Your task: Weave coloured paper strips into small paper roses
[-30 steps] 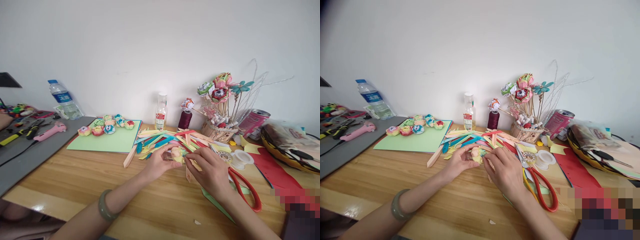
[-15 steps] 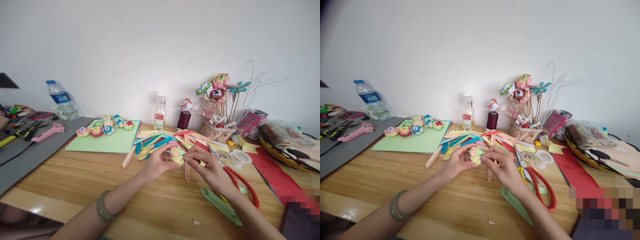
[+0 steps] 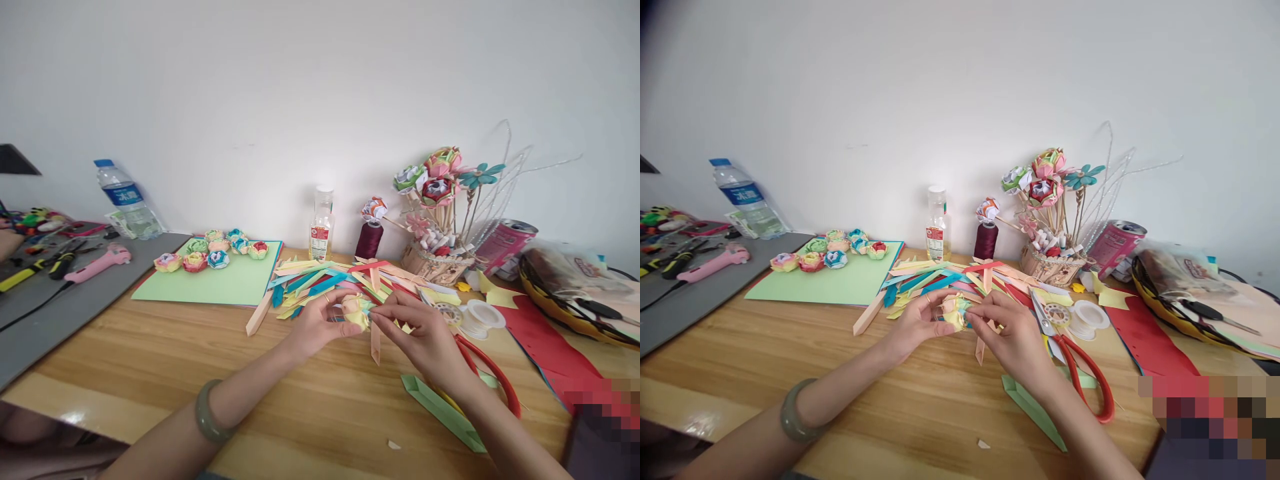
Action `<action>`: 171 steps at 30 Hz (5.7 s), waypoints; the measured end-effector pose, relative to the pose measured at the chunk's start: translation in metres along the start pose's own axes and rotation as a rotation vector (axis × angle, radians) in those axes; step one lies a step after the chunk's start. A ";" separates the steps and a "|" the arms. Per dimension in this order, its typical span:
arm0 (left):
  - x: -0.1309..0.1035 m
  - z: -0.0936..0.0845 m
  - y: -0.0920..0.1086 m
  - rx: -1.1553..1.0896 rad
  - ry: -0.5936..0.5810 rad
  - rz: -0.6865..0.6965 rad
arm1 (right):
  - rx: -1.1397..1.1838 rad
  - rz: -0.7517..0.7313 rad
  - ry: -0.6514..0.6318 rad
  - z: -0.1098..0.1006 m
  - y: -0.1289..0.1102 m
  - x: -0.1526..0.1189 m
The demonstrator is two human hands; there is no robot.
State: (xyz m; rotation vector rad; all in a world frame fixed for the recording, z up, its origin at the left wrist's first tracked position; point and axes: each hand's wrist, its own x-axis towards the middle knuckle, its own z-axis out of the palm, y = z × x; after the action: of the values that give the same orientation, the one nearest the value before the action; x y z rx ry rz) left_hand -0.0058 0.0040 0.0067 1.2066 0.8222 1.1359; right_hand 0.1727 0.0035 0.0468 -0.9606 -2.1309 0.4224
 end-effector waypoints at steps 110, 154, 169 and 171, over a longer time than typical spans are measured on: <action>0.001 0.000 -0.002 0.233 0.008 0.026 | -0.183 0.075 -0.044 0.009 0.006 -0.002; 0.001 -0.001 -0.001 0.250 -0.034 0.053 | 0.318 0.188 -0.332 -0.007 0.020 0.008; 0.002 -0.001 -0.001 0.228 -0.057 0.023 | 0.096 0.086 -0.246 0.000 0.014 0.004; 0.002 -0.001 -0.002 0.231 -0.045 0.027 | 0.038 0.067 -0.206 0.001 0.012 0.003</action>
State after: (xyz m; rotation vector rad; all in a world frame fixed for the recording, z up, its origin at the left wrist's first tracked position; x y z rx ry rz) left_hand -0.0060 0.0068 0.0049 1.4329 0.9238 1.0520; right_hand 0.1766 0.0139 0.0409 -1.0063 -2.2697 0.6167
